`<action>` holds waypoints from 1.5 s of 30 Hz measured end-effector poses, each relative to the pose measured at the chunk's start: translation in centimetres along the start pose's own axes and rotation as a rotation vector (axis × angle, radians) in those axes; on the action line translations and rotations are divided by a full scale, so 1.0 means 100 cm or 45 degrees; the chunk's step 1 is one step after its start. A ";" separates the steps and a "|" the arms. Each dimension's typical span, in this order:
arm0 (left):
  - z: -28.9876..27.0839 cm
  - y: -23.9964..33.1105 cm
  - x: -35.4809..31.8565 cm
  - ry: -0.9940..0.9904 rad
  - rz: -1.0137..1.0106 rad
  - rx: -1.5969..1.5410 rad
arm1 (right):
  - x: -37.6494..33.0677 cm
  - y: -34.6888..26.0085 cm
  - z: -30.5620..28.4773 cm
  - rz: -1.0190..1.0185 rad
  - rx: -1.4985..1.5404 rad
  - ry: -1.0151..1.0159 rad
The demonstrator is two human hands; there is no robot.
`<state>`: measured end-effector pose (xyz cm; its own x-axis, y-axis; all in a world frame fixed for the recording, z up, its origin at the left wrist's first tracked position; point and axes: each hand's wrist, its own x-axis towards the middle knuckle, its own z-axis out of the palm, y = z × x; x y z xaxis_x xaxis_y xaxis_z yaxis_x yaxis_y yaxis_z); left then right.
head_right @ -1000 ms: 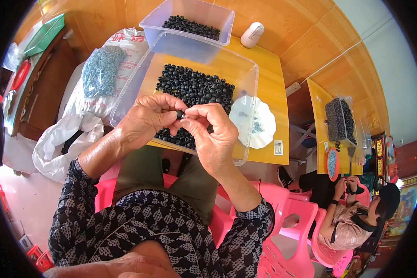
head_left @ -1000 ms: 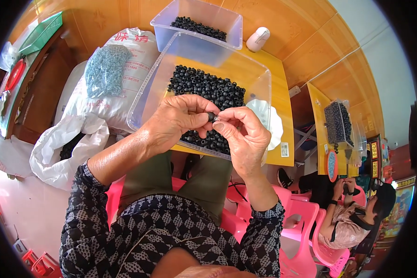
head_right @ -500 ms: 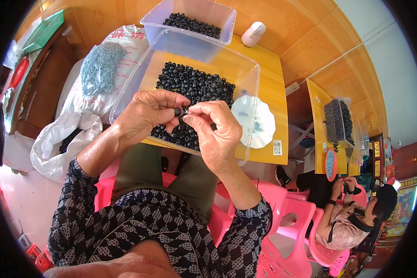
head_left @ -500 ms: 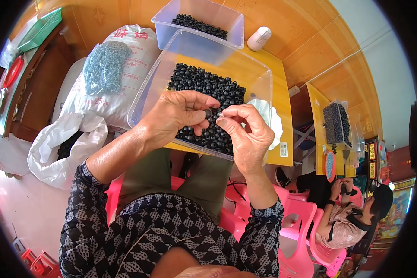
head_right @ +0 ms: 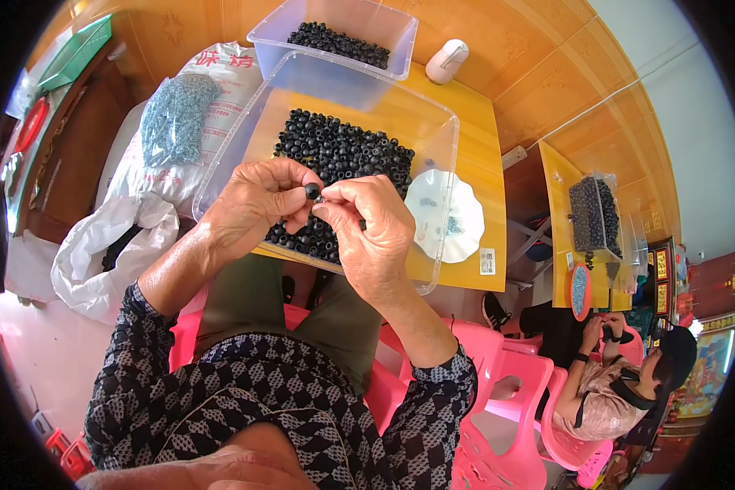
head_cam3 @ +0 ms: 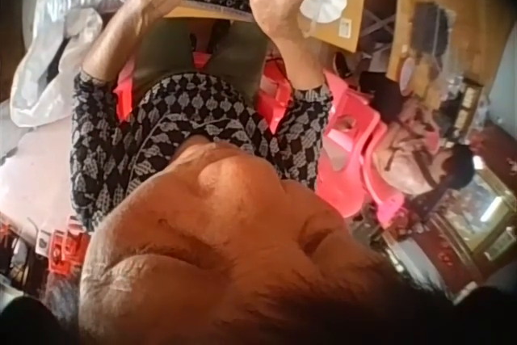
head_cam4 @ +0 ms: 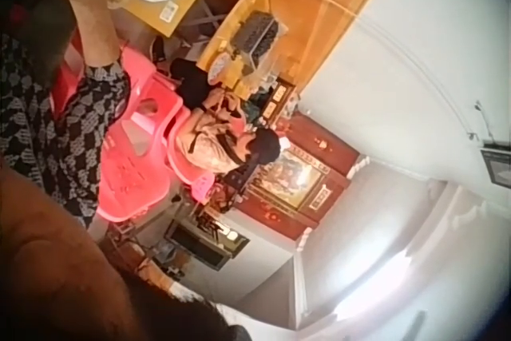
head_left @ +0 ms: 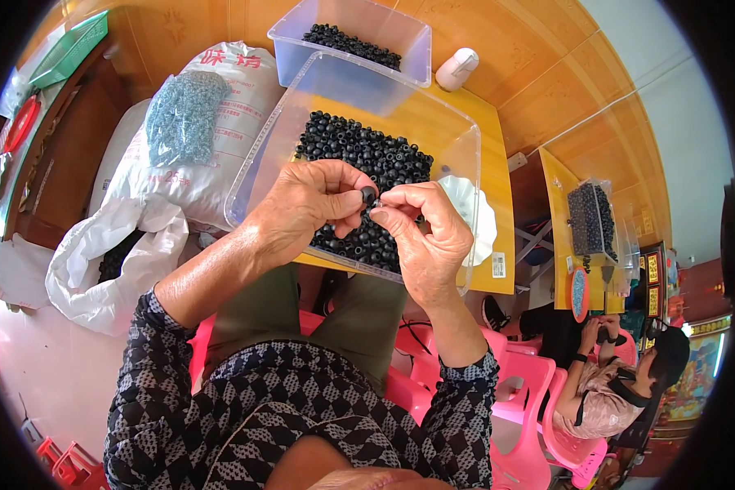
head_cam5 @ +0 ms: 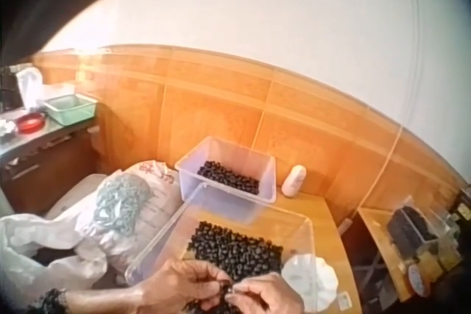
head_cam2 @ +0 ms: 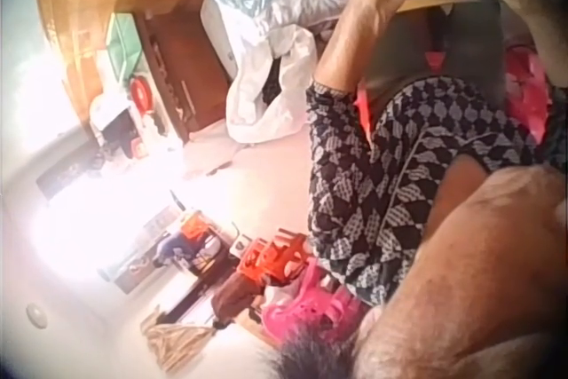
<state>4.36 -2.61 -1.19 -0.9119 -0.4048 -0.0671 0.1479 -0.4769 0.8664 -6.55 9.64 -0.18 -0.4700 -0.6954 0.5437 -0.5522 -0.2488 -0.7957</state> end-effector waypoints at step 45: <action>0.018 0.008 0.007 -0.159 -0.225 0.102 | 0.006 0.003 -0.037 0.490 0.247 -0.310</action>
<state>3.18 -1.86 0.34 -0.9621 -0.2181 -0.1639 -0.0448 -0.4663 0.8835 -9.50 11.67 0.88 -0.4273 -0.8931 0.1405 -0.2207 -0.0477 -0.9742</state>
